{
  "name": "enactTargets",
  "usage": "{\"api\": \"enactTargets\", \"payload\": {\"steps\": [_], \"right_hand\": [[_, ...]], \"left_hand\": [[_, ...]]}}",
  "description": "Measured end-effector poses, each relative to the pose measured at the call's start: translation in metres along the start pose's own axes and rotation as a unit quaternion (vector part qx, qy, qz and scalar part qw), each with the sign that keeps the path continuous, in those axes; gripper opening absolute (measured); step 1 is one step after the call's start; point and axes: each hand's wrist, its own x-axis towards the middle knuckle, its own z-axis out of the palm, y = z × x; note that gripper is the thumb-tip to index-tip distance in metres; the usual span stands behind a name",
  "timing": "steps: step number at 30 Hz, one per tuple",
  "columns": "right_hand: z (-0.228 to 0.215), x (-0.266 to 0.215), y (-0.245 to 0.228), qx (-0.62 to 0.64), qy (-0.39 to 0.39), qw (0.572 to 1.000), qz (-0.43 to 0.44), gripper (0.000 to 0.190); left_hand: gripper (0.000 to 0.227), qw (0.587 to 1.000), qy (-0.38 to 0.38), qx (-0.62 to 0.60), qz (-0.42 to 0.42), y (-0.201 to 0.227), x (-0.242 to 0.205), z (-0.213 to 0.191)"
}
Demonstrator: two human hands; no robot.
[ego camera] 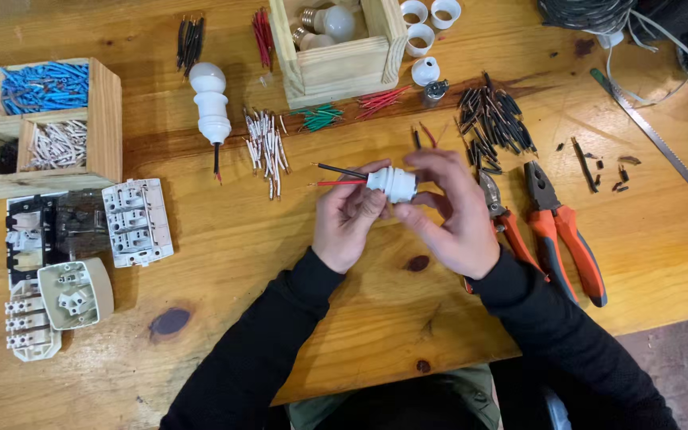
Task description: The person assembles light fixtures by hand, attaching wires to metal sockets and screwing on white plastic housings. They use a screwdriver to tighten connections and place completed units into a wooden crate.
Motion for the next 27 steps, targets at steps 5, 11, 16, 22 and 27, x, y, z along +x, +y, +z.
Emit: {"api": "enactTargets", "payload": {"steps": [5, 11, 16, 22, 27], "right_hand": [[-0.004, -0.009, 0.027, 0.023, -0.008, 0.999, 0.042, 0.039], [0.002, 0.0, -0.001, -0.076, 0.02, 0.997, -0.023, 0.036], [0.0, -0.002, 0.002, -0.078, 0.046, 0.995, -0.05, 0.035], [-0.004, -0.002, 0.003, -0.051, 0.062, 0.997, -0.017, 0.037], [-0.008, -0.004, 0.001, -0.056, 0.065, 0.996, 0.015, 0.042]], "left_hand": [[0.043, 1.0, -0.003, 0.008, 0.006, 0.004, 0.001, -0.001], [0.045, 1.0, 0.003, -0.006, 0.007, 0.002, 0.002, -0.002], [0.045, 1.0, 0.002, -0.013, 0.003, 0.002, 0.003, -0.003], [0.048, 1.0, 0.014, -0.026, -0.002, -0.01, 0.004, -0.007], [0.055, 0.999, 0.033, -0.029, -0.023, -0.011, 0.004, -0.011]]}}
